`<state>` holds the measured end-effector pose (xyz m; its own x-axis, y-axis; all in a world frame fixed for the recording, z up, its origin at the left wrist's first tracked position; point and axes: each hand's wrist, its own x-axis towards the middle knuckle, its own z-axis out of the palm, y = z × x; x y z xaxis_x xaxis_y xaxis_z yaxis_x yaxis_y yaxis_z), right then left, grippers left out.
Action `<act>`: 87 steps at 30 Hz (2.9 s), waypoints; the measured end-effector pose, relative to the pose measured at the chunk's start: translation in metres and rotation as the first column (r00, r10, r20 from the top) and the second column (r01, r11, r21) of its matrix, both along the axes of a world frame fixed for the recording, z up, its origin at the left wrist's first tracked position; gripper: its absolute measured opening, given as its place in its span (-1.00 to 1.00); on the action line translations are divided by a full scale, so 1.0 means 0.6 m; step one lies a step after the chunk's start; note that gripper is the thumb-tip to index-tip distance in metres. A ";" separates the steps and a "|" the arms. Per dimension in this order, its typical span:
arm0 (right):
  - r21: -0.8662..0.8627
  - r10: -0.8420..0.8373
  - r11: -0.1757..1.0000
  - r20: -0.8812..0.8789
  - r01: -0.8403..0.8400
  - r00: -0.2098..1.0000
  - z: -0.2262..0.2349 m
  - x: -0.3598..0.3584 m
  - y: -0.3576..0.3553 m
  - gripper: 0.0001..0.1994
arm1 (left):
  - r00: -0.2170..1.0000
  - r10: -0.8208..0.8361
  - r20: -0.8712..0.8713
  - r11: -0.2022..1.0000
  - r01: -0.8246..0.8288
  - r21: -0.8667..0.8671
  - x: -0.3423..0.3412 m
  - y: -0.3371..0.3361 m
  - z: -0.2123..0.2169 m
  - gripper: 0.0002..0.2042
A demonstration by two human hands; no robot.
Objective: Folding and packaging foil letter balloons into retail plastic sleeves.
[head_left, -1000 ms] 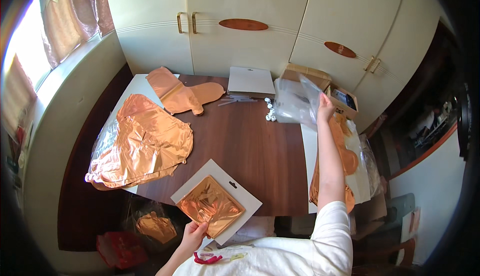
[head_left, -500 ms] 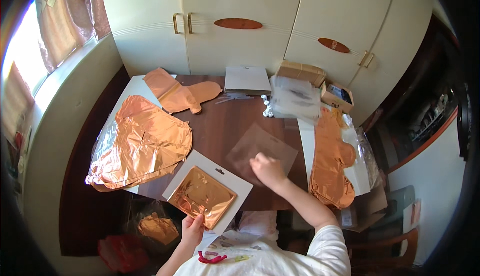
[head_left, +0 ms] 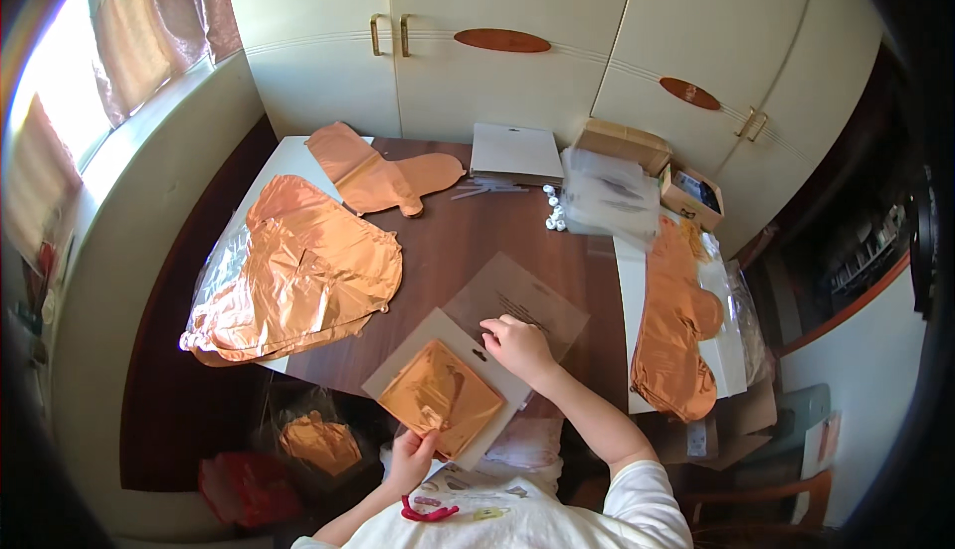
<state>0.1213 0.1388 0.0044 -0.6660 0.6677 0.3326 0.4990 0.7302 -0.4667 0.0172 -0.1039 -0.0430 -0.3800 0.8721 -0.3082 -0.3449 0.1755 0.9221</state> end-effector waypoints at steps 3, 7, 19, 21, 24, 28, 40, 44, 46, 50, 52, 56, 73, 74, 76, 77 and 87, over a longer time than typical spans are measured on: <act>0.043 0.010 0.999 0.044 -0.012 0.999 -0.003 -0.010 -0.008 -0.89 | 0.979 0.009 0.204 1.000 -0.004 -0.025 0.014 -0.001 -0.012 -0.83; 0.151 0.012 0.988 0.097 -0.026 0.995 0.000 -0.017 -0.021 -0.91 | 0.922 0.046 0.386 0.998 -0.026 -0.056 0.012 -0.002 -0.022 -0.82; 0.391 0.033 0.912 0.223 -0.120 0.974 0.004 -0.026 -0.056 -0.92 | 0.908 0.077 0.412 0.997 -0.062 -0.050 0.006 0.016 0.007 -0.82; 0.410 0.018 0.904 0.238 -0.117 0.971 0.010 -0.026 -0.066 -0.93 | 0.906 0.094 0.413 0.995 -0.078 -0.057 0.007 0.020 0.017 -0.81; 0.442 0.004 0.890 0.237 -0.111 0.972 0.022 -0.025 -0.075 -0.95 | 0.931 0.006 0.364 0.999 0.006 -0.032 0.010 0.021 -0.003 -0.75; 0.455 0.057 0.874 0.250 -0.169 0.967 0.017 -0.023 -0.083 -0.96 | 0.943 -0.022 0.333 1.000 0.026 -0.007 0.022 0.029 -0.010 -0.74; 0.414 0.145 0.881 0.225 -0.229 0.964 0.022 -0.009 -0.126 -0.86 | 0.916 -0.015 0.402 1.000 0.021 -0.010 0.043 0.027 -0.009 -0.75; 0.395 0.148 0.887 0.245 -0.238 0.958 0.021 0.001 -0.130 -0.91 | 0.943 -0.003 0.331 0.994 0.039 -0.104 0.016 0.004 0.003 -0.83; 0.389 0.155 0.889 0.239 -0.241 0.958 0.020 0.004 -0.134 -0.91 | 0.960 0.016 0.279 0.995 0.013 -0.103 0.010 0.006 0.019 -0.87; 0.410 0.161 0.879 0.223 -0.242 0.961 0.012 0.002 -0.144 -0.94 | 0.951 0.043 0.306 0.998 -0.028 -0.055 0.016 0.011 0.010 -0.90; 0.403 0.169 0.881 0.223 -0.249 0.960 0.013 0.002 -0.148 -0.94 | 0.946 0.075 0.316 0.996 -0.059 -0.060 0.024 0.021 0.022 -0.90; 0.363 0.189 0.898 0.194 -0.249 0.963 0.024 0.006 -0.156 -0.89 | 0.971 0.112 0.211 0.994 -0.112 -0.010 0.029 0.038 0.014 -0.89; 0.183 0.351 0.908 0.159 -0.377 0.923 0.024 0.053 -0.159 -0.66 | 0.880 0.055 0.471 0.963 -0.171 0.208 0.033 0.033 -0.051 -0.77; 0.183 0.349 0.909 0.160 -0.375 0.923 0.022 0.053 -0.160 -0.66 | 0.887 0.030 0.461 0.974 -0.130 0.187 0.030 0.032 -0.056 -0.77; 0.184 0.318 0.922 0.136 -0.340 0.938 0.019 0.051 -0.162 -0.70 | 0.893 0.004 0.450 0.982 -0.087 0.165 0.025 0.033 -0.056 -0.77; 0.185 0.318 0.923 0.136 -0.339 0.939 0.020 0.050 -0.162 -0.70 | 0.903 -0.014 0.430 0.988 -0.054 0.147 0.022 0.034 -0.053 -0.76; 0.280 0.159 0.946 0.039 -0.164 0.986 0.002 0.048 -0.147 -0.68 | 0.961 -0.086 0.264 0.994 0.065 0.087 0.017 0.040 -0.033 -0.76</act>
<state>0.1502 0.0504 0.0057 -0.7637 0.4317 0.4799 0.3689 0.9020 -0.2244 0.0272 -0.0800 -0.0625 -0.2252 0.9201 -0.3204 -0.5688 0.1429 0.8100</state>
